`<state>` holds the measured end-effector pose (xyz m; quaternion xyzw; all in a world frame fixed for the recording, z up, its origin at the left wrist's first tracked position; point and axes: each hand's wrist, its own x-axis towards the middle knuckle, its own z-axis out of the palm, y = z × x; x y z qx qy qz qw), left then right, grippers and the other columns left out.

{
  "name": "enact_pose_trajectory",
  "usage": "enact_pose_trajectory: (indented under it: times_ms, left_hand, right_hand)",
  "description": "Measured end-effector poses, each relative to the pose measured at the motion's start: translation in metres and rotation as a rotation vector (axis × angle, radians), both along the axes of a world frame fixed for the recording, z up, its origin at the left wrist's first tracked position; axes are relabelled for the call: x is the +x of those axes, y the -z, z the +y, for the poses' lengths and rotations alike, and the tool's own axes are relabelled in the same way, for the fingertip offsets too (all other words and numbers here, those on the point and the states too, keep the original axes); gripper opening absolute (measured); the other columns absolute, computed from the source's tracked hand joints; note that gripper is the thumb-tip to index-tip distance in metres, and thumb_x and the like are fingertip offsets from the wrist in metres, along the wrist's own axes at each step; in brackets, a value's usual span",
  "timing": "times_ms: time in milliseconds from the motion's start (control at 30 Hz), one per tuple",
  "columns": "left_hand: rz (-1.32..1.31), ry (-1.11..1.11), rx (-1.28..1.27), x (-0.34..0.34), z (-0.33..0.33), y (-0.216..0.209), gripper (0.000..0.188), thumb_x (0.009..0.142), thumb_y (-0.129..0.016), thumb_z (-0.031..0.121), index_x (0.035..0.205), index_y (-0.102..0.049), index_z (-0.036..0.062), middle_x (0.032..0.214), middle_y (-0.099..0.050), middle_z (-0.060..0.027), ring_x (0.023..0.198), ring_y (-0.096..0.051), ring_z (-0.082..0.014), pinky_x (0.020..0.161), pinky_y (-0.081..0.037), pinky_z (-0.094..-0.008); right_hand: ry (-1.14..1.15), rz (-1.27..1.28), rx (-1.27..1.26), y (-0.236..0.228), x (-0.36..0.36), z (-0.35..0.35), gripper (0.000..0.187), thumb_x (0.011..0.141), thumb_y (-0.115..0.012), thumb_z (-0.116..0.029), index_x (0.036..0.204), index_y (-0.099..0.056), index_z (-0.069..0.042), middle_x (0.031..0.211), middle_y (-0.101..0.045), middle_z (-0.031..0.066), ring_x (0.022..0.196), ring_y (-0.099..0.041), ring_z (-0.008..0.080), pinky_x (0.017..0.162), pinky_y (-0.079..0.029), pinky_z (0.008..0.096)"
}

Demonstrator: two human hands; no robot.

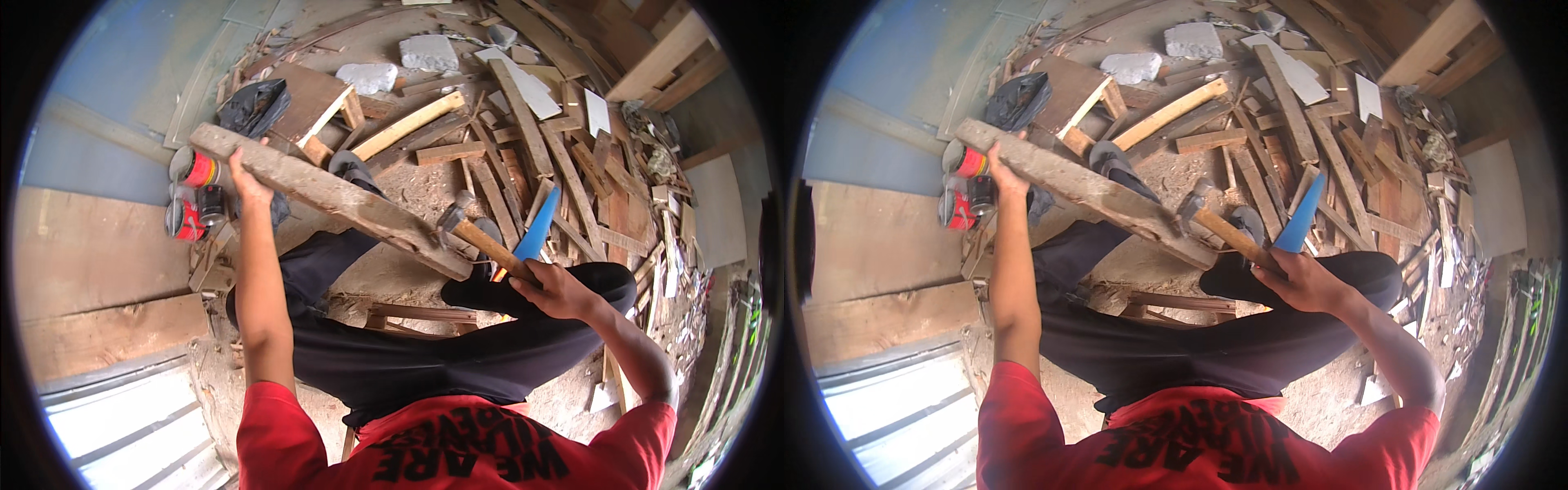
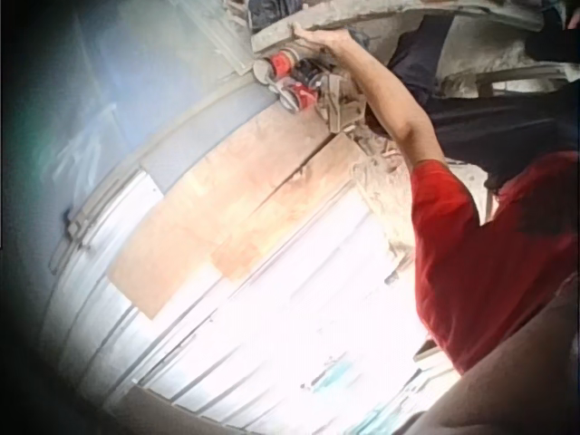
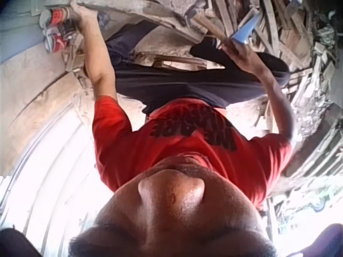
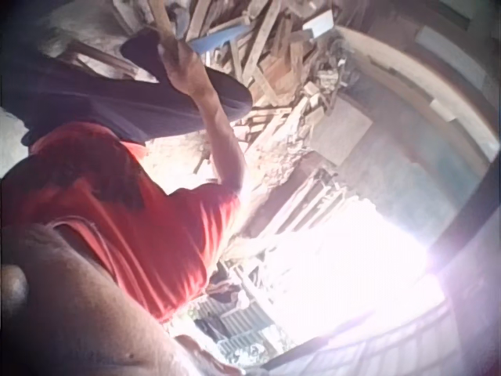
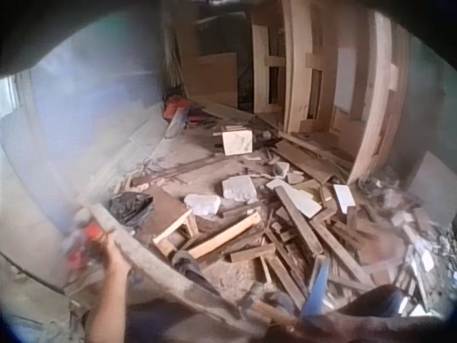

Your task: The person sits on the floor and uses a hammer to break a long piece of wood into smaller pieces. They repeatedly strike the wood, reposition it, and break off smaller fragments, accumulating a pile of wood debris.

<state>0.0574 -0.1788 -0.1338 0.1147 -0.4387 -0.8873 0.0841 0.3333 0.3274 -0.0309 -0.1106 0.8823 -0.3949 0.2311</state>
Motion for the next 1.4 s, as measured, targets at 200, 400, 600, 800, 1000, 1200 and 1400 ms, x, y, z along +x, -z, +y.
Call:
enact_pose_trajectory:
  times_ms: [200,400,600,800,1000,1200,1400]
  left_hand:
    - [-0.252,-0.184,0.097,-0.051,0.003,0.038,0.075,0.091,-0.059,0.057,0.142,-0.045,0.0037,0.141,-0.051,-0.0177,0.123,-0.055,-0.0348,0.103,-0.045,-0.0494]
    - [-0.252,-0.347,-0.119,-0.122,0.003,0.063,0.083,0.089,-0.065,0.057,0.134,-0.048,-0.0108,0.134,-0.056,-0.0217,0.114,-0.061,-0.0343,0.095,-0.051,-0.0439]
    - [-0.117,-0.5,-0.878,-0.184,0.066,0.059,0.079,0.085,-0.07,0.056,0.125,-0.053,-0.0106,0.12,-0.062,-0.0289,0.109,-0.063,-0.0385,0.094,-0.048,-0.0426]
    - [-0.369,-0.51,-1.251,-0.216,0.093,0.078,0.069,0.091,-0.061,0.052,0.126,-0.052,-0.0073,0.12,-0.06,-0.0307,0.126,-0.048,-0.0449,0.1,-0.036,-0.0594]
    - [0.127,-0.672,-1.59,-0.205,0.106,0.085,0.087,0.086,-0.067,0.053,0.147,-0.034,0.0008,0.155,-0.022,-0.0303,0.145,-0.018,-0.0438,0.11,-0.024,-0.0632]
    - [0.116,-0.42,-2.077,-0.168,0.139,0.105,0.07,0.076,-0.071,0.034,0.141,-0.051,0.0173,0.161,-0.018,-0.0218,0.151,-0.008,-0.038,0.116,-0.015,-0.0649]
    - [0.179,-0.461,-1.952,-0.166,0.138,0.114,0.053,0.076,-0.065,0.025,0.129,-0.062,0.0204,0.159,-0.027,-0.0182,0.149,-0.017,-0.0366,0.117,-0.021,-0.0601]
  right_hand:
    - [0.019,0.222,0.145,0.058,-0.007,-0.014,0.026,0.094,-0.064,-0.021,0.099,-0.051,0.0,0.079,-0.061,0.0265,0.077,-0.061,0.0493,0.065,-0.047,0.0538]
    - [0.155,0.257,0.044,0.112,-0.009,-0.061,0.028,0.095,-0.063,-0.022,0.103,-0.047,-0.001,0.074,-0.062,0.0287,0.072,-0.061,0.0506,0.059,-0.048,0.0567]
    - [0.258,0.151,0.076,0.158,-0.036,-0.08,0.03,0.096,-0.061,-0.022,0.102,-0.043,0.001,0.072,-0.06,0.0327,0.073,-0.059,0.0558,0.059,-0.047,0.0602]
    - [0.363,0.196,0.042,0.217,-0.068,-0.09,0.028,0.094,-0.063,-0.019,0.097,-0.044,0.001,0.07,-0.056,0.0296,0.067,-0.055,0.0539,0.053,-0.041,0.0559]
    - [0.389,0.149,0.064,0.26,-0.065,-0.094,0.025,0.096,-0.06,-0.014,0.099,-0.04,0.002,0.072,-0.056,0.0284,0.065,-0.056,0.0526,0.052,-0.04,0.0571]
    - [0.368,0.079,0.147,0.296,-0.055,-0.086,0.033,0.096,-0.061,-0.022,0.106,-0.04,0.002,0.069,-0.059,0.029,0.068,-0.06,0.0521,0.054,-0.046,0.0586]
    - [0.371,-0.261,-0.107,0.293,-0.071,-0.075,0.026,0.097,-0.064,-0.022,0.094,-0.048,-0.001,0.064,-0.058,0.0136,0.054,-0.061,0.0306,0.049,-0.045,0.0418]
